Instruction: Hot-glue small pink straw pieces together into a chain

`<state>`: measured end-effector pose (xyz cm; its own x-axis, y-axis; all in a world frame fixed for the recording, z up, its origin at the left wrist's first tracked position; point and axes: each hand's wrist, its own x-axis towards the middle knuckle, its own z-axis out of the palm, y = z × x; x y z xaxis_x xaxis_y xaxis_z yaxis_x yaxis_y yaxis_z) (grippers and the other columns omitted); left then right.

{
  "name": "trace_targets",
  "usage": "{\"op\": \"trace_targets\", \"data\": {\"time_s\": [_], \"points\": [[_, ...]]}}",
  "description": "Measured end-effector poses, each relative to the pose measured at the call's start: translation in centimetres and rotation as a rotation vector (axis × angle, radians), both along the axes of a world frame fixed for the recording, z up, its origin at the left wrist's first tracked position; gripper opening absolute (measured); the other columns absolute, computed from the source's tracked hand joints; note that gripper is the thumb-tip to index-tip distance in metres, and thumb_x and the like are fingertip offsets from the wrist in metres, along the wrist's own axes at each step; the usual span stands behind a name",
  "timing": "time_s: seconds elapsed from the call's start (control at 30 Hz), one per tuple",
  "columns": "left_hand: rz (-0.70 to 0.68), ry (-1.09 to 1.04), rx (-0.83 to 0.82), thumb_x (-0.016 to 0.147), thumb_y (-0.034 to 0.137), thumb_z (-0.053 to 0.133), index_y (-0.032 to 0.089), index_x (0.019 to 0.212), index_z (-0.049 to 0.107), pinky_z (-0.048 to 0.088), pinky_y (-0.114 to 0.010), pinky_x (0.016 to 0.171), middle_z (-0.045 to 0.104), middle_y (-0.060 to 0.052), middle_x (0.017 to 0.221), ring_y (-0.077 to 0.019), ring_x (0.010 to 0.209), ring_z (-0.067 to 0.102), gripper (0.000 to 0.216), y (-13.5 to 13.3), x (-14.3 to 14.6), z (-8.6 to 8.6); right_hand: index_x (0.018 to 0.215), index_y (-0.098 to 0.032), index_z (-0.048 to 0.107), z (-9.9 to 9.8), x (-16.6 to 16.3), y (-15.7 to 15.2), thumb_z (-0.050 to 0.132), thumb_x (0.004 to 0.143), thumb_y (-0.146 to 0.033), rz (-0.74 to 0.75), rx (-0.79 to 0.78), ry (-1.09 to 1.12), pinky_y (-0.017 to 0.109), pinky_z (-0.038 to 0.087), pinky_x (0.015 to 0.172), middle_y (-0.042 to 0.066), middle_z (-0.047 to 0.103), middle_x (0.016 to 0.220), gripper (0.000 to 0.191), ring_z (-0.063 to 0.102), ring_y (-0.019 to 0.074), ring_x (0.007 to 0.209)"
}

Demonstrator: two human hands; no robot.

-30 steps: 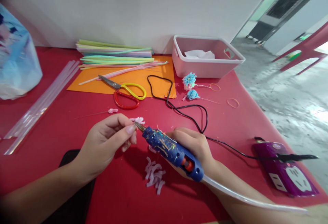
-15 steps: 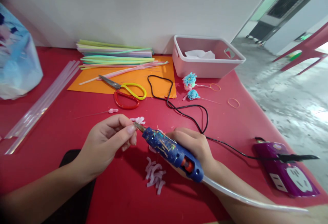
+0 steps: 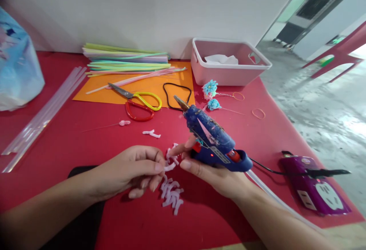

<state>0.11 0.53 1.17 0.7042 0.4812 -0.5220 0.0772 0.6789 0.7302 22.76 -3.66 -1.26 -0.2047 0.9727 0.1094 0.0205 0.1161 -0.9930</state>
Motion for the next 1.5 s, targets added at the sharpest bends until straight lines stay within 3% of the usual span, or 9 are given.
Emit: {"op": "trace_targets", "data": {"time_s": [0.13,0.3,0.5,0.7,0.83,1.03,1.17,1.3,1.5], "points": [[-0.062,0.016,-0.032,0.082,0.02,0.06,0.018,0.07,0.059,0.033,-0.011,0.032,0.062,0.004,0.054,-0.0025,0.032,0.043,0.012,0.2,0.0,0.1,0.099,-0.029,0.06,0.9,-1.0,-0.3,0.078,0.084,-0.024,0.1,-0.104,0.116,0.03,0.064,0.081,0.0,0.08,0.099,0.024,0.076,0.0168,0.092],[-0.114,0.044,0.052,0.083,0.025,0.061,0.018,0.069,0.056,0.031,-0.011,0.033,0.06,0.004,0.055,-0.0021,0.033,0.042,0.017,0.0,0.2,0.1,0.095,-0.027,0.063,0.8,-1.2,-0.3,0.076,0.087,-0.026,0.139,-0.132,0.061,0.026,0.061,0.075,-0.003,0.074,0.086,0.015,0.072,0.0126,0.079],[0.03,0.07,0.16,0.083,0.036,0.065,0.019,0.083,0.058,0.031,-0.015,0.032,0.058,0.005,0.058,-0.0046,0.033,0.041,0.018,-0.4,0.3,-0.2,0.09,-0.025,0.069,0.3,-1.1,-0.1,0.076,0.087,-0.035,0.094,-0.17,0.056,0.028,0.059,0.08,-0.001,0.073,0.084,0.013,0.071,0.0137,0.082],[0.041,0.031,0.505,0.084,0.027,0.07,0.017,0.088,0.063,0.04,-0.016,0.051,0.058,0.003,0.072,-0.0071,0.06,0.051,0.014,-1.0,0.3,-0.4,0.085,-0.024,0.068,0.3,-1.6,-0.1,0.084,0.077,-0.038,-0.006,-0.307,0.155,0.027,0.058,0.078,-0.001,0.074,0.082,0.023,0.071,0.0145,0.08],[0.028,0.118,0.665,0.088,0.027,0.066,0.017,0.085,0.066,0.032,-0.016,0.046,0.056,0.004,0.067,-0.0056,0.054,0.043,0.011,-1.3,0.1,-0.4,0.091,-0.026,0.066,0.4,-1.8,-0.2,0.084,0.078,-0.03,-0.021,-0.313,0.223,0.026,0.059,0.076,-0.003,0.075,0.08,0.022,0.071,0.0132,0.078],[0.039,0.166,0.831,0.09,0.026,0.065,0.016,0.082,0.069,0.036,-0.016,0.049,0.061,0.003,0.065,-0.0058,0.053,0.048,0.013,-1.3,0.1,-0.5,0.09,-0.025,0.064,0.4,-1.8,-0.2,0.08,0.081,-0.033,-0.012,-0.267,0.178,0.026,0.06,0.075,-0.001,0.075,0.084,0.02,0.072,0.0147,0.081],[0.163,0.173,0.702,0.089,0.03,0.069,0.018,0.084,0.071,0.041,-0.016,0.052,0.07,-0.001,0.076,-0.0083,0.062,0.058,0.014,-0.9,0.2,-0.7,0.092,-0.024,0.065,0.2,-0.9,-0.3,0.069,0.089,-0.038,-0.166,-0.108,-0.126,0.029,0.059,0.075,0.001,0.072,0.084,0.015,0.069,0.0169,0.078],[0.31,0.034,0.444,0.089,0.034,0.07,0.018,0.084,0.069,0.036,-0.016,0.042,0.069,0.0,0.075,-0.0035,0.045,0.048,0.017,-0.2,0.0,-1.0,0.081,-0.023,0.062,0.1,0.1,-0.4,0.066,0.084,-0.021,-0.306,0.191,-0.515,0.025,0.051,0.055,-0.001,0.066,0.07,0.006,0.063,0.015,0.06],[0.464,-0.098,0.211,0.082,0.038,0.079,0.017,0.081,0.069,0.036,-0.012,0.039,0.063,0.002,0.075,-0.003,0.049,0.042,0.023,0.4,0.0,-1.4,0.083,-0.024,0.057,0.9,-0.2,-0.3,0.062,0.078,-0.01,-0.274,0.406,-0.688,0.022,0.039,0.044,-0.006,0.059,0.061,0.016,0.049,0.0089,0.043]]}}
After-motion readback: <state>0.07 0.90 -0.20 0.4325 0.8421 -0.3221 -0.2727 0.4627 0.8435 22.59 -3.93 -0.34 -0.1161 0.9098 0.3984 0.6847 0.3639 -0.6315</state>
